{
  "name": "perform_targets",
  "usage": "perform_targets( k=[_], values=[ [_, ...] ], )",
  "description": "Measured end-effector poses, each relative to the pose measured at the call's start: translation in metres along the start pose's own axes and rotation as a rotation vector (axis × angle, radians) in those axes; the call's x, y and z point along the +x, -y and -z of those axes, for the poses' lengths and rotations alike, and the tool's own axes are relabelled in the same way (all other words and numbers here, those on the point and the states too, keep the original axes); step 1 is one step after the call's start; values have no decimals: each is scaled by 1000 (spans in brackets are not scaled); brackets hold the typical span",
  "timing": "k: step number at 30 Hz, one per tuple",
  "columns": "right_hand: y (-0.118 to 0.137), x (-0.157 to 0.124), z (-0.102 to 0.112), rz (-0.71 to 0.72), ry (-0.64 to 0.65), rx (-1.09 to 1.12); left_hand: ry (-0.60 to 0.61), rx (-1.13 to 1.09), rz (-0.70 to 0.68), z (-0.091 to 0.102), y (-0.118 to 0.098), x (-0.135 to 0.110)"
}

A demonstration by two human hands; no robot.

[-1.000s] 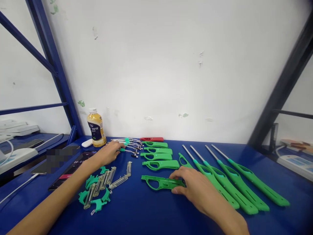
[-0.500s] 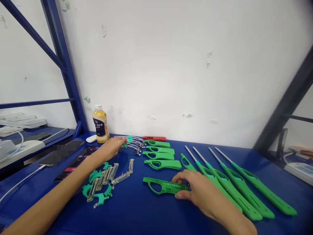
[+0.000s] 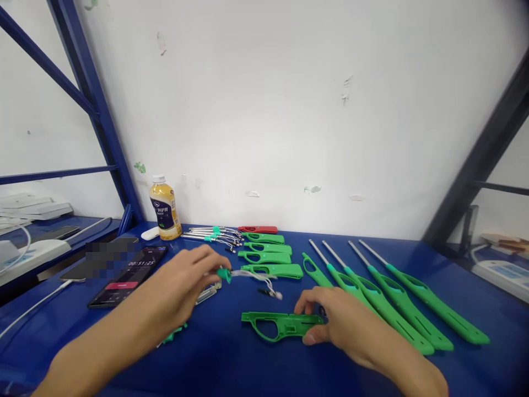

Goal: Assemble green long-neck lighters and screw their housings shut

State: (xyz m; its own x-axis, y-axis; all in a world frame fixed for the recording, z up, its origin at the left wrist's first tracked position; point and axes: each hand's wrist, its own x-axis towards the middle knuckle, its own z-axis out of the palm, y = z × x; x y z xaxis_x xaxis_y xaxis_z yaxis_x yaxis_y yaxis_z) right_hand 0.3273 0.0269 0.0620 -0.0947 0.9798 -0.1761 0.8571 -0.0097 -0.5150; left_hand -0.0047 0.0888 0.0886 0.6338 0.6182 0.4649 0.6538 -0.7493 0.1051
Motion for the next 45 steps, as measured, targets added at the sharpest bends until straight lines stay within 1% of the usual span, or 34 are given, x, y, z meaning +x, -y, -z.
perform_targets(
  k=[1,3,5,7,10,12,17,20,23,26,29,35,41,45],
  values=[
    [-1,-2,0,13,8,5,9,-40,-48,-2,-14,-7],
    [-2,-4,-1,41,25,20,-15,-107,-58,-9,-36,-21],
    [-3,-7,-1,58,40,34,25,-138,-20,-17,-49,-32],
    [-4,-8,-1,64,47,43,10,-154,-4,-25,-54,-42],
    [-4,-10,-2,65,47,46,-67,-170,3,-34,-53,-55],
    [-3,-12,-4,62,46,42,-85,-190,20,-38,-52,-63],
    [-6,-23,-23,103,36,56,-48,-222,96,-47,-49,-79],
    [-16,-29,-38,180,25,102,-40,-247,144,-52,-45,-83],
    [-26,-30,-47,208,13,143,-58,-272,175,-58,-42,-83],
    [-32,-30,-48,215,22,154,-91,-289,220,-61,-43,-82],
    [-34,-30,-46,226,34,151,-88,-279,241,-60,-45,-82],
    [-33,-31,-45,221,58,137,-83,-290,204,-60,-46,-79],
    [-35,-28,-45,216,61,122,-45,-328,185,-61,-46,-76],
    [-36,-29,-47,220,60,122,0,-269,217,-57,-50,-80]
  ],
)
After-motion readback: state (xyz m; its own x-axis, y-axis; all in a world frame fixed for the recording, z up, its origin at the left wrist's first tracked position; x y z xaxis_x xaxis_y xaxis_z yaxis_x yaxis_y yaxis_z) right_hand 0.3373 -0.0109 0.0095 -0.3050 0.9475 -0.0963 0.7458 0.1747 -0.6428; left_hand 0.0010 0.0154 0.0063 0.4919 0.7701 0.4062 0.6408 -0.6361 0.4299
